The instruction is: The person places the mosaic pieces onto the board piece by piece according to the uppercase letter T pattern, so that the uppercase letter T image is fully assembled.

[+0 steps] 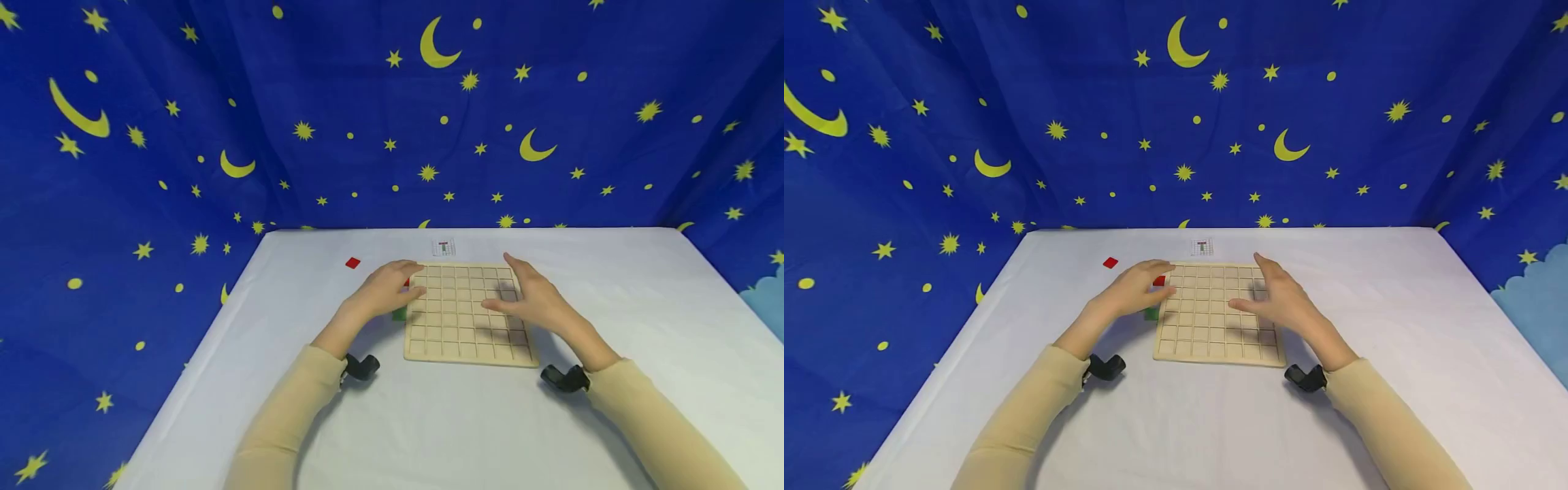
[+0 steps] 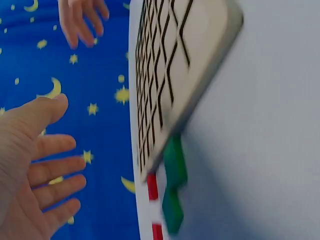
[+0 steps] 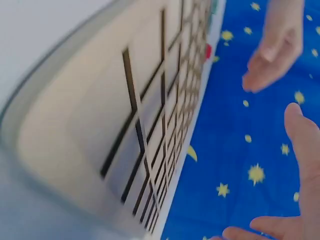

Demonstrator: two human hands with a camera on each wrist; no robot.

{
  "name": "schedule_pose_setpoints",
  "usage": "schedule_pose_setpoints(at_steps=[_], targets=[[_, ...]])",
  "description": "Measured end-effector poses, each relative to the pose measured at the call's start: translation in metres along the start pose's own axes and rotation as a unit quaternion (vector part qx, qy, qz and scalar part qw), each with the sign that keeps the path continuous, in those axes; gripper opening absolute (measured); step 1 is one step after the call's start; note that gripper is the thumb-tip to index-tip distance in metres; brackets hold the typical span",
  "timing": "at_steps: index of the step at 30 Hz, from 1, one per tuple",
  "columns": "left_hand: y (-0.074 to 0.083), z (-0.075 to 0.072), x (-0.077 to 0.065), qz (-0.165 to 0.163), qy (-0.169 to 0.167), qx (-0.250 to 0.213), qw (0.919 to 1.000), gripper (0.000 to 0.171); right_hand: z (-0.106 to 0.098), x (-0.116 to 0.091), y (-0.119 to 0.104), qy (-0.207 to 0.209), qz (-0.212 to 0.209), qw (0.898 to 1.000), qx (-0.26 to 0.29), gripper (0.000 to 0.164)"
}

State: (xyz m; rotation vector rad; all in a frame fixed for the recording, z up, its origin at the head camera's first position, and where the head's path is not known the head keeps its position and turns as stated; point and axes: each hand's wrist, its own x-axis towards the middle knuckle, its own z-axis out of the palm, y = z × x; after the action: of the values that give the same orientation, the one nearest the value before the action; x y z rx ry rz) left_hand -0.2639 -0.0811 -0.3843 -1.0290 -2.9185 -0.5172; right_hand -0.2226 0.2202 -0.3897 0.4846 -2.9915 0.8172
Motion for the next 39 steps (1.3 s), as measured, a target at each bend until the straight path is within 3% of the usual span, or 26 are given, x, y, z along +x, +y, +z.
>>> schedule_pose_setpoints(at_steps=[6,11,23,29,39], targets=[[-0.021,-0.011,-0.002,-0.008,0.021,-0.037,0.9991,0.046,-0.005,-0.005,0.025,0.026,-0.027,0.995,0.09,0.095],[-0.034,-0.016,-0.003,-0.023,0.02,-0.057,0.9979,0.045,-0.002,-0.01,0.045,0.012,-0.036,0.988,0.153,0.085],[-0.068,-0.008,-0.003,-0.056,0.038,-0.106,0.9921,0.047,0.016,-0.013,0.077,-0.002,-0.052,0.97,0.238,0.065],[-0.085,0.002,-0.006,-0.073,0.046,-0.143,0.9859,0.045,0.024,-0.013,0.087,0.003,-0.058,0.967,0.248,0.06],[-0.101,0.016,-0.012,-0.071,0.069,-0.18,0.9788,0.043,0.021,-0.014,0.079,-0.006,-0.05,0.975,0.218,0.056]])
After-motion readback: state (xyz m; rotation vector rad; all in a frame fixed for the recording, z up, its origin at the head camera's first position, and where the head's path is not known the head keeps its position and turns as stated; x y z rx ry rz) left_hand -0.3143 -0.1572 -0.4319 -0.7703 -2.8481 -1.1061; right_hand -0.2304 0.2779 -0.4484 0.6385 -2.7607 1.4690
